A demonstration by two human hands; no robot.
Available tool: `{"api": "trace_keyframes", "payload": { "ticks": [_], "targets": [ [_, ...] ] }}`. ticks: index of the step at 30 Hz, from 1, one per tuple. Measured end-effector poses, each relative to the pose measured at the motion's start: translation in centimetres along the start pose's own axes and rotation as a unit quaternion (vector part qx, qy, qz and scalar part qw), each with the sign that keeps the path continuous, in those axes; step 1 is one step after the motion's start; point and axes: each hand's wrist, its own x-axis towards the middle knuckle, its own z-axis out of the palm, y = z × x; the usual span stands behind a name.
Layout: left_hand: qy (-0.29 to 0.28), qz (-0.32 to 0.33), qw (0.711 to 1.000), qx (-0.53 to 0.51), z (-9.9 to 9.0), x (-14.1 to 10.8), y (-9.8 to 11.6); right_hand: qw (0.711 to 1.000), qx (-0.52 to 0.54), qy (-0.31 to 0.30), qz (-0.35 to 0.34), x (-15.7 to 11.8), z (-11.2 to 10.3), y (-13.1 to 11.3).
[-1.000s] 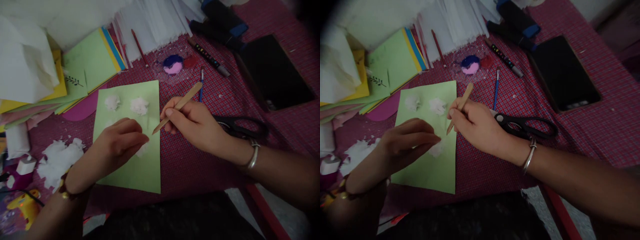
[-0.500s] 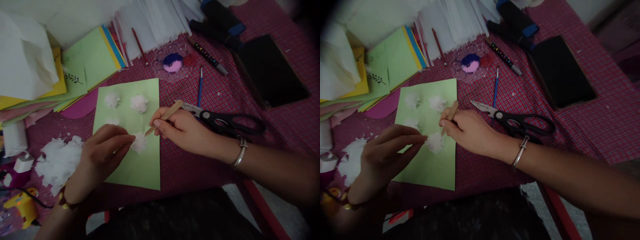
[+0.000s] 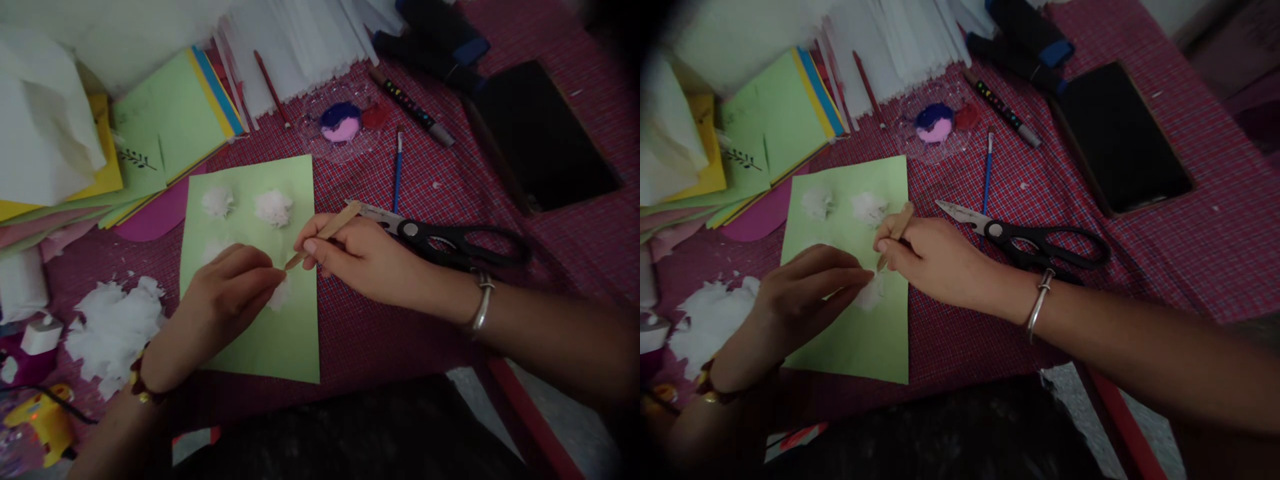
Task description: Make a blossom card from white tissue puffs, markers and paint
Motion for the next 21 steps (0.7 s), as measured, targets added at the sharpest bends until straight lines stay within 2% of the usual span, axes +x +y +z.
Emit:
{"api": "trace_keyframes", "payload": {
  "ticks": [5, 8, 16, 21],
  "targets": [
    [-0.066, 0.029, 0.997, 0.042, -0.04, 0.65, -0.01, 0.999, -0.002, 0.04, 0.008, 0.0, -0.31, -0.06],
    [-0.076, 0.023, 0.995, 0.057, -0.19, 0.71, 0.11, 0.997, -0.005, 0.071, 0.014, -0.08, -0.49, -0.13],
    [-0.077, 0.023, 0.995, 0.061, -0.07, 0.79, 0.47, 0.998, 0.04, 0.035, 0.017, -0.25, 0.0, 0.01],
    [-0.077, 0.015, 0.994, 0.072, 0.03, 0.55, 0.47, 0.998, 0.041, 0.039, 0.037, -0.31, 0.1, -0.2]
  ]
}}
